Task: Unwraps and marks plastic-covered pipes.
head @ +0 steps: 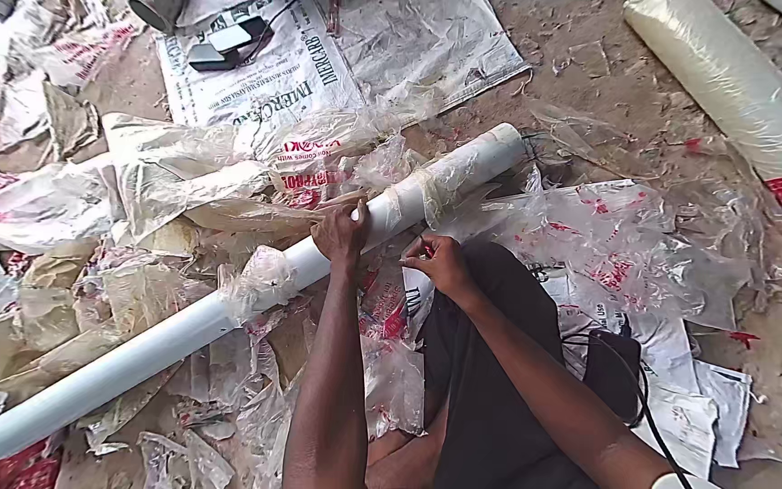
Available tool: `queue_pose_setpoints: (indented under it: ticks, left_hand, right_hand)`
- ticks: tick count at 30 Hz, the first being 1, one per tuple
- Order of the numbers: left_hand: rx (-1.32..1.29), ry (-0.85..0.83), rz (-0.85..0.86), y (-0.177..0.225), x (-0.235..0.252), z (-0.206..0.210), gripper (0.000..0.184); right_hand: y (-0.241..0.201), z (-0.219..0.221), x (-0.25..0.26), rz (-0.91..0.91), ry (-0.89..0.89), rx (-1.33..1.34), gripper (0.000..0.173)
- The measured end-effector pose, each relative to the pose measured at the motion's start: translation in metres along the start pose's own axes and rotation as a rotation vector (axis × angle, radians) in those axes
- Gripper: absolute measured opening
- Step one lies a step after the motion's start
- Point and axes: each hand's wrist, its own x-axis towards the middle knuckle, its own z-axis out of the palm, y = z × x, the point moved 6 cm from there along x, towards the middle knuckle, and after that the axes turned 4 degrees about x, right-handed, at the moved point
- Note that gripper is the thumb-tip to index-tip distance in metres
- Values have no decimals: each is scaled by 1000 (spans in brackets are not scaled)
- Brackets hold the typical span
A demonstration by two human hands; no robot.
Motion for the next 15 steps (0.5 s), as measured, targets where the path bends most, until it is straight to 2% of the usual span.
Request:
queue_pose_setpoints:
  ticks: [3, 5, 7, 9, 12, 14, 15]
  left_hand:
    - [2, 208, 77, -2, -26, 14, 53]
    - [2, 270, 80, -1, -37, 19, 50]
    - [3, 274, 66, 0, -45, 22, 49]
    - [-18, 218, 52, 0, -47, 19, 52]
    - [-58, 147, 36, -2, -45, 13, 55]
    - [-58, 147, 25, -3, -42, 13, 56]
    - [-43, 150, 18, -3, -42, 15, 57]
  right_hand:
    - [0, -3, -3, -35, 49, 3, 40]
    - [-2, -6, -4, -117, 86, 1, 45]
    - [-5, -5, -5, -240, 131, -36, 44]
    - [-8, -3, -6, -278, 92, -85, 37]
    - [-8, -3, -6, -269, 103, -154, 23]
    - [-8, -7, -6, -215, 132, -167, 20]
    - [-7, -8, -6, -167, 132, -172, 25]
